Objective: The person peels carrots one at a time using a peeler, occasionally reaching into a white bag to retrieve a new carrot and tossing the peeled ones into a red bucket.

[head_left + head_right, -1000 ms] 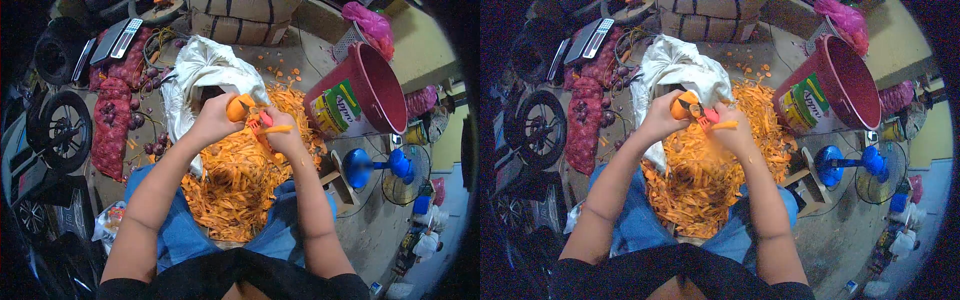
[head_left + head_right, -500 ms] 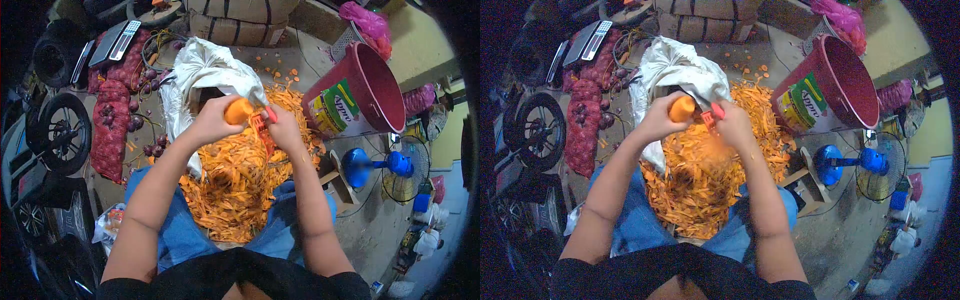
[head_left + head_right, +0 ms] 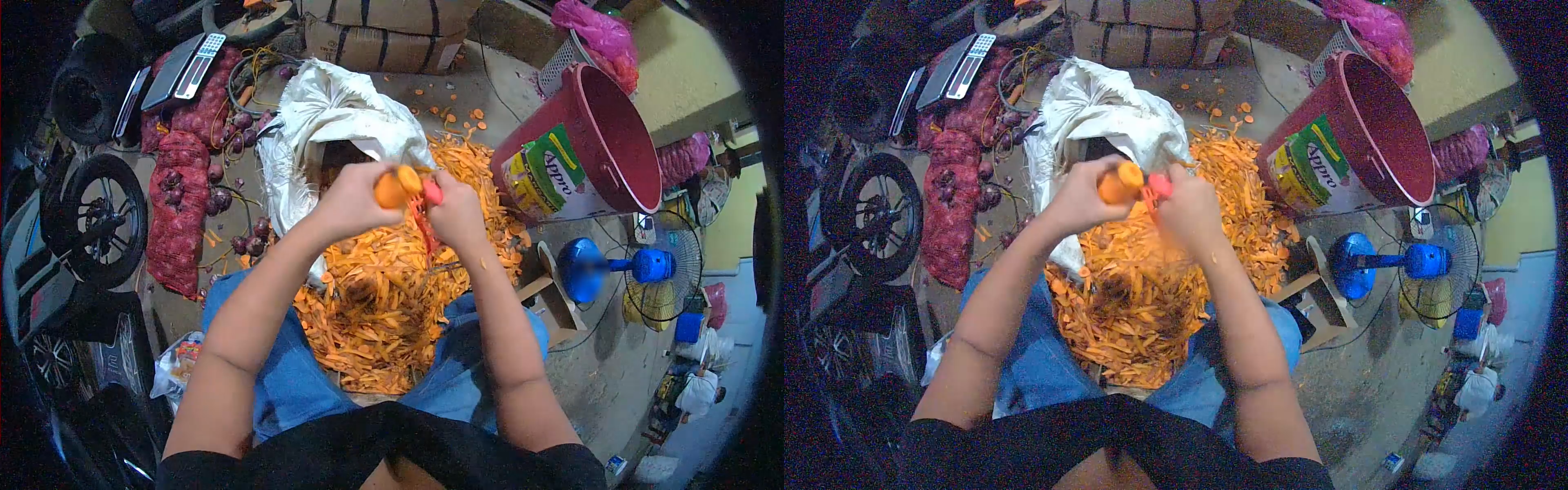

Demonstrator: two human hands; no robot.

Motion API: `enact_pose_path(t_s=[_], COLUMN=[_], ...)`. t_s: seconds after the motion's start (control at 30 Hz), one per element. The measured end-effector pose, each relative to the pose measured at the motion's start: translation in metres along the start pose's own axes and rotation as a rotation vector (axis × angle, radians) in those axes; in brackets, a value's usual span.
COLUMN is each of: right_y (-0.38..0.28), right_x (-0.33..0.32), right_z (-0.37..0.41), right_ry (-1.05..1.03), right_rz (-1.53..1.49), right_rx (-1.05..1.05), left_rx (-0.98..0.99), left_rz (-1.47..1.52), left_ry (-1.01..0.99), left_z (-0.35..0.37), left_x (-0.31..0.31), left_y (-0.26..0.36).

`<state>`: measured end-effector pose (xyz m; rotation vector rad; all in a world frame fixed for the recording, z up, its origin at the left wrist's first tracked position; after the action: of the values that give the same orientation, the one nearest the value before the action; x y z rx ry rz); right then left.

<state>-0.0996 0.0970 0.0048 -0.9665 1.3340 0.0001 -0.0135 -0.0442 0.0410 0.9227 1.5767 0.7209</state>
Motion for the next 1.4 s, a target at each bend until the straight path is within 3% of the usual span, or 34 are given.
enact_pose_path(t_s=[0.07,0.13,0.17,0.23,0.33,0.47,0.7,0.8,0.9,1.03,1.23,1.4], right_y=[0.037,0.078,0.059,0.027,0.029,0.022,0.008,0.020,0.024,-0.004,-0.007,-0.009], right_x=[0.013,0.026,0.014,-0.003,0.007,0.015,0.025,0.030,0.023,0.001,0.001,0.000], right_z=[-0.013,-0.024,-0.024,-0.015,-0.016,-0.016,-0.007,-0.008,-0.008,0.004,0.007,0.008], right_ry=[0.010,-0.133,-0.086,-0.129,-0.138,-0.124,-0.267,-0.250,-0.169,-0.104,-0.097,-0.115], right_rz=[-0.069,-0.398,-0.169,-0.203,-0.187,-0.261,-0.361,-0.395,-0.416,-0.240,-0.099,-0.139], right_rx=[0.079,0.427,0.439,0.393,0.306,0.243,0.244,0.267,0.266,0.136,0.036,0.015], left_rx=[0.216,0.176,0.173,0.046,0.117,0.242,0.213,0.079,-0.020,-0.150,-0.073,-0.148], left_rz=[0.029,0.003,0.004,0.148,0.271,0.193,0.253,0.359,0.026,0.066,0.304,0.167], left_ry=[-0.083,-0.123,-0.119,0.038,0.115,0.090,0.121,0.101,0.247,0.290,0.249,0.146], left_z=[0.007,0.012,0.011,0.008,0.010,0.010,0.009,0.008,0.007,0.002,0.000,-0.001], left_x=[0.013,0.017,0.015,0.007,0.008,0.007,0.008,0.008,0.007,0.000,0.005,0.005], left_y=[0.017,0.018,0.017,0.014,0.010,-0.005,0.002,0.006,-0.014,-0.015,-0.016,-0.018])
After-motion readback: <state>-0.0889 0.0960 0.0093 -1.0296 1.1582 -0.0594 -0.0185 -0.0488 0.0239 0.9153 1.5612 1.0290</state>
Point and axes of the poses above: each hand's wrist, its own z-axis away from the middle knuckle, its own x-axis out of the palm, y = z × x, the point moved 1 cm from there along -z, towards the middle knuckle, and after that the axes turned 5 degrees about x, right-handed, at the moved point
